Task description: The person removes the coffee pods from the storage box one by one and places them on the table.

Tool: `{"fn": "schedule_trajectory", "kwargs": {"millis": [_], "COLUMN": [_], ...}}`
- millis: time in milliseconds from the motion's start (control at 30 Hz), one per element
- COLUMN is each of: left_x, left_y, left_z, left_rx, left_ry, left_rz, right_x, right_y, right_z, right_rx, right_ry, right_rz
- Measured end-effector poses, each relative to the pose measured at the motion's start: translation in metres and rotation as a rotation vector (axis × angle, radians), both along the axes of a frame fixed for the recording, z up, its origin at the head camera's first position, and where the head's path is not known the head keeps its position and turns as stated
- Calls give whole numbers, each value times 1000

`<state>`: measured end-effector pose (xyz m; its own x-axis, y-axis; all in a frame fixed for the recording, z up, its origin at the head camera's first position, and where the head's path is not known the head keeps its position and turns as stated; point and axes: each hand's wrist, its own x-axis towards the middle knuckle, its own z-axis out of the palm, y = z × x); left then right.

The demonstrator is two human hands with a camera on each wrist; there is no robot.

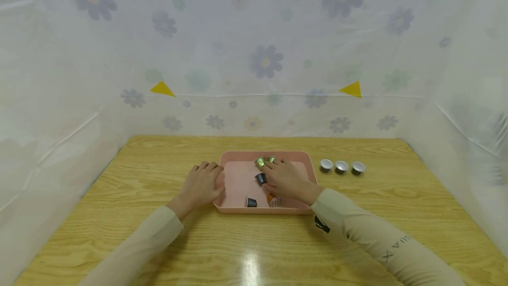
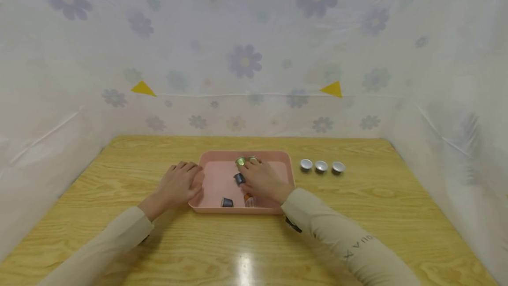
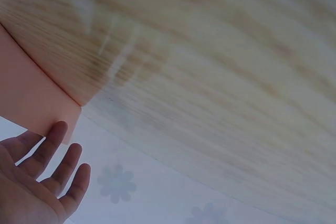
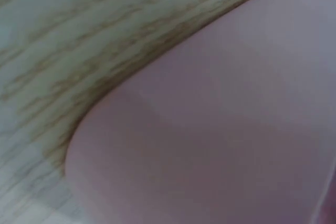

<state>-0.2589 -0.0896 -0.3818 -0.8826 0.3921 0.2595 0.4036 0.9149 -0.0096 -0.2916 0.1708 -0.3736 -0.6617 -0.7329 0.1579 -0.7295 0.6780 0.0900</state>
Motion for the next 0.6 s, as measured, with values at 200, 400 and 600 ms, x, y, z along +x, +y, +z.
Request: {"fn": "schedule_trajectory", "kwargs": {"millis": [200,400,600], "left_x": [0,0,0], "left_y": [0,0,0], "left_z": [0,0,0], "left_rx": [-3,-8,-8], "left_ry": [-3,-8,-18], "left_rz": [0,1,5], "right_x": [-1,-2,-2], "right_y": [-2,-5,-7], "right_z": [-1,-2,-5], "right_rx": [16,68,70], "right_ry": [-20,7,20], "right_rz": [-5,2,6]}}
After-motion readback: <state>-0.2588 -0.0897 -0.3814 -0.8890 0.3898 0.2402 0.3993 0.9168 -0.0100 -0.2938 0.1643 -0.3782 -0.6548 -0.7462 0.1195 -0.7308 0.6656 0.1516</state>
